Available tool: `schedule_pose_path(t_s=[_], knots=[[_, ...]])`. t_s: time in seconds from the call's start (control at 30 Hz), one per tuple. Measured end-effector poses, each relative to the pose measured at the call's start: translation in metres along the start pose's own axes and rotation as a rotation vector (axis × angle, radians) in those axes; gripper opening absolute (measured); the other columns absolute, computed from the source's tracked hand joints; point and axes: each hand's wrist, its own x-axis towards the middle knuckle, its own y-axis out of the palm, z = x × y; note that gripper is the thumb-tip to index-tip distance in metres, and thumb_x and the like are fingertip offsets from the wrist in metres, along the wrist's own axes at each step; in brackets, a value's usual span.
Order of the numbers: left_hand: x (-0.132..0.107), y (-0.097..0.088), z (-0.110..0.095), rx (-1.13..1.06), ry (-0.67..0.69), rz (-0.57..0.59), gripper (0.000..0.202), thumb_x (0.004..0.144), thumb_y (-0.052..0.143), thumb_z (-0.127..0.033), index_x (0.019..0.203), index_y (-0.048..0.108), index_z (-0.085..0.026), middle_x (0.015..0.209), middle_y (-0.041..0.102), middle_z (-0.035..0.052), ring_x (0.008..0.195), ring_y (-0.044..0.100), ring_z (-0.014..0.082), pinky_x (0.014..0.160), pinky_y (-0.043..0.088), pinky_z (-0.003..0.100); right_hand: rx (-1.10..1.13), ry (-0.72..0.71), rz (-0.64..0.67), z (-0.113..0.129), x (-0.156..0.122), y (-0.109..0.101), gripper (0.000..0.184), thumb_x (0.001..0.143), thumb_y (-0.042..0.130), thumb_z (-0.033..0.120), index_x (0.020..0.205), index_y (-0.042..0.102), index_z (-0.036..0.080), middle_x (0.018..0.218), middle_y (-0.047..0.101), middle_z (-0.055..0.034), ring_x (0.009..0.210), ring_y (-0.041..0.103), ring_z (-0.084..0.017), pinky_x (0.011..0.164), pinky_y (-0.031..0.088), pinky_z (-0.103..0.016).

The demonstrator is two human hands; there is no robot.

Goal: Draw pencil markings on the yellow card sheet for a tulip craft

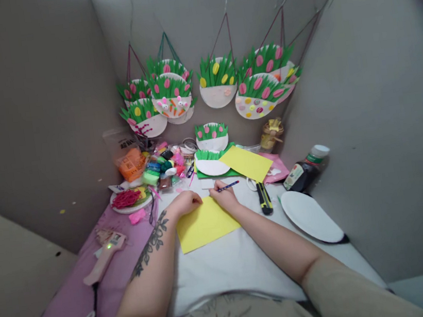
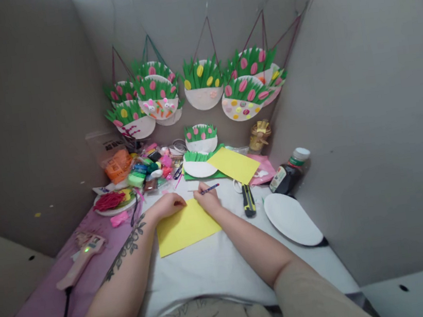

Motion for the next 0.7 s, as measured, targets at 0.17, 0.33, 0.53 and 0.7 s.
schedule_pose_path(t_s=[0.17, 0.33, 0.53, 0.7], knots=[[0.0003, 0.0015, 0.0019, 0.003, 0.001, -0.003, 0.03, 0.071, 0.052, -0.015, 0.091, 0.073, -0.017, 0.092, 0.073, 0.0049, 0.08, 0.065, 0.0172, 0.072, 0.046, 0.022, 0.007, -0.004, 0.01, 0.0002, 0.0001, 0.0006, 0.023, 0.069, 0.052, 0.028, 0.055, 0.034, 0.022, 0.051, 0.036, 0.007, 0.052, 0.036, -0.012, 0.05, 0.027, -0.024], [0.0005, 0.0023, 0.0029, 0.002, 0.008, -0.004, 0.029, 0.071, 0.052, -0.016, 0.09, 0.073, -0.017, 0.092, 0.073, 0.0047, 0.08, 0.065, 0.0171, 0.073, 0.046, 0.023, 0.013, -0.002, 0.029, -0.0003, 0.0, 0.0003, 0.025, 0.069, 0.054, 0.032, 0.055, 0.036, 0.022, 0.051, 0.039, 0.0067, 0.053, 0.038, -0.012, 0.051, 0.028, -0.024], [0.0006, 0.0023, 0.0028, 0.002, 0.005, -0.006, 0.029, 0.071, 0.051, -0.015, 0.09, 0.073, -0.017, 0.092, 0.073, 0.005, 0.079, 0.065, 0.0169, 0.072, 0.046, 0.022, 0.017, -0.008, 0.051, 0.0008, 0.0004, -0.0001, 0.027, 0.069, 0.055, 0.033, 0.055, 0.035, 0.022, 0.051, 0.038, 0.0069, 0.052, 0.037, -0.012, 0.051, 0.028, -0.024], [0.0009, 0.0025, 0.0032, 0.003, 0.004, -0.007, 0.028, 0.072, 0.052, -0.016, 0.09, 0.073, -0.017, 0.091, 0.073, 0.0052, 0.079, 0.065, 0.017, 0.073, 0.047, 0.023, 0.025, -0.002, 0.041, 0.0015, 0.0003, 0.0006, 0.026, 0.069, 0.054, 0.032, 0.055, 0.035, 0.022, 0.051, 0.037, 0.0069, 0.053, 0.037, -0.012, 0.051, 0.027, -0.024]])
